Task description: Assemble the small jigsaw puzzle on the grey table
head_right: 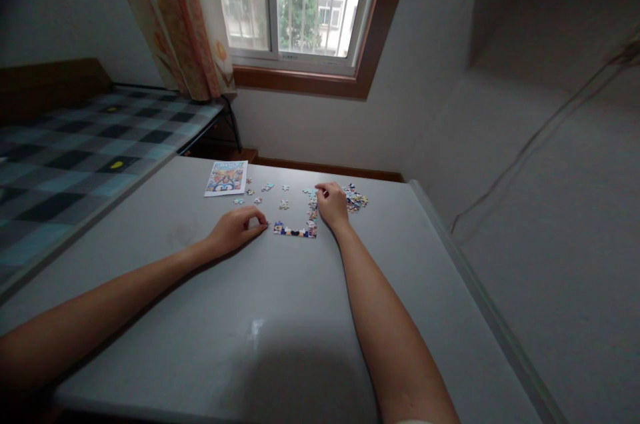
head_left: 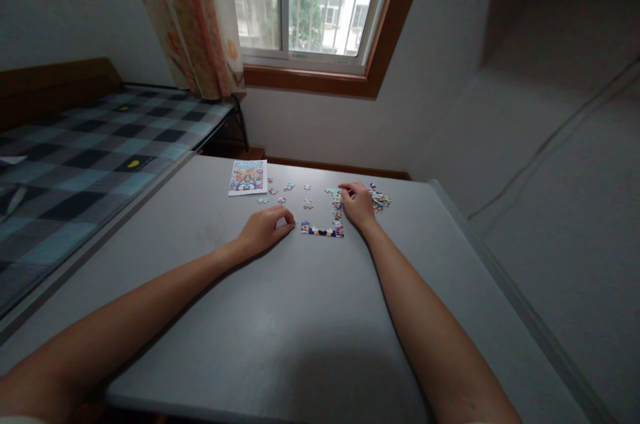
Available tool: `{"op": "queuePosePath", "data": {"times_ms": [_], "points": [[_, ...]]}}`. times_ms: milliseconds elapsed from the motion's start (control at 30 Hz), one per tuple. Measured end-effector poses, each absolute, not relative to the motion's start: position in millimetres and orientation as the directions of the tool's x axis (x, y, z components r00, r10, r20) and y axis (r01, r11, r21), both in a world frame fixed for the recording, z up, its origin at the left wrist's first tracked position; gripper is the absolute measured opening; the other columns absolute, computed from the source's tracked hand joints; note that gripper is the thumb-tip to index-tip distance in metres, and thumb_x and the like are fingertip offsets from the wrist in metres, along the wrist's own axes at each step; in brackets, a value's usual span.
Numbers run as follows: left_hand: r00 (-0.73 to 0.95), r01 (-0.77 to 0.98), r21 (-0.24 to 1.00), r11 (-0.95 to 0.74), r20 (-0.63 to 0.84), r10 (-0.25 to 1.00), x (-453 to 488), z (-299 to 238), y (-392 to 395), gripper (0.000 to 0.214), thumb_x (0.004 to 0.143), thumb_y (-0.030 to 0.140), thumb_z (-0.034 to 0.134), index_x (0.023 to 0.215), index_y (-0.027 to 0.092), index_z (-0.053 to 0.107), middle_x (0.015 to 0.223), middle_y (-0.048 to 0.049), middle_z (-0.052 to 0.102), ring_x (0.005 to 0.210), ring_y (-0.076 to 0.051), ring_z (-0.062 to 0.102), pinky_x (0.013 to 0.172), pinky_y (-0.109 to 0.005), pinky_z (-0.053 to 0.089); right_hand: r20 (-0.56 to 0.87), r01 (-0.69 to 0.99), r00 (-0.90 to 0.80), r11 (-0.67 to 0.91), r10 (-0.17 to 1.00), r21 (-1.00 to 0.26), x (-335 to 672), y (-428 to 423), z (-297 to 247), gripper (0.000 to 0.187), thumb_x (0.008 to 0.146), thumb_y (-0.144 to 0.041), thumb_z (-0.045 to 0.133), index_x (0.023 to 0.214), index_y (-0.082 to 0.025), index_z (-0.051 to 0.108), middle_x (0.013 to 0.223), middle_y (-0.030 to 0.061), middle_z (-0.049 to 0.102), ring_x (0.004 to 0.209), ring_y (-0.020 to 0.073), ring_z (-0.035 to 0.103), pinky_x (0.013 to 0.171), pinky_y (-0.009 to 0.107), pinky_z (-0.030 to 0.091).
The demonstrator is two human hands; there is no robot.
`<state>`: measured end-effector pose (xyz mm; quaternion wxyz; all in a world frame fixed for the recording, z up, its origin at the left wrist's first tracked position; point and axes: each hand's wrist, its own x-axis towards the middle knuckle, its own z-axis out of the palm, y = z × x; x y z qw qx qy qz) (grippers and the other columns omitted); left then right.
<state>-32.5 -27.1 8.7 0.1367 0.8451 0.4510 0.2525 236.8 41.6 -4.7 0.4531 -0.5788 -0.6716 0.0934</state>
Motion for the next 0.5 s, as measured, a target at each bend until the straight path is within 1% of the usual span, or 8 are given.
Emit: {"op": "queuePosePath", "data": {"times_ms": [133, 233, 500], "points": [[0.533, 0.662, 0.406, -0.63, 0.337, 0.776, -30.6, 11.6, -30.9, 0.013, 0.09, 0.025, 0.054, 0.088, 0.02, 0.066, 0.092, -0.0013, 0.067, 0.062, -0.01, 0.054, 0.064, -0.023, 0.042, 0.492, 0.682, 0.085, 0.31, 0.866, -0.663, 236.7, 41.6, -4.3, 0.026, 0.078, -0.018, 0.049, 0.085, -0.014, 0.074, 0.086, 0.0098, 0.068, 0.071, 0.0192, 0.059, 0.076, 0.034, 0.049], [0.569, 0.642, 0.369, -0.672, 0.359, 0.74, -29.7, 12.0, -32.6, 0.015, 0.091, 0.024, 0.053, 0.09, 0.019, 0.066, 0.095, -0.002, 0.068, 0.061, -0.009, 0.055, 0.064, -0.022, 0.042, 0.491, 0.685, 0.082, 0.309, 0.867, -0.66, 236.9, 42.3, -5.4, 0.026, 0.078, -0.018, 0.049, 0.085, -0.014, 0.074, 0.085, 0.0101, 0.068, 0.07, 0.0194, 0.058, 0.076, 0.034, 0.048], [0.569, 0.646, 0.329, -0.689, 0.394, 0.722, -29.9, 9.7, -33.0, 0.013, 0.09, 0.023, 0.055, 0.09, 0.02, 0.068, 0.097, -0.0013, 0.069, 0.059, -0.008, 0.055, 0.063, -0.022, 0.043, 0.503, 0.686, 0.082, 0.318, 0.861, -0.655, 236.9, 43.5, -7.3, 0.027, 0.078, -0.02, 0.049, 0.085, -0.013, 0.074, 0.085, 0.0105, 0.068, 0.07, 0.0199, 0.059, 0.076, 0.035, 0.048]]}}
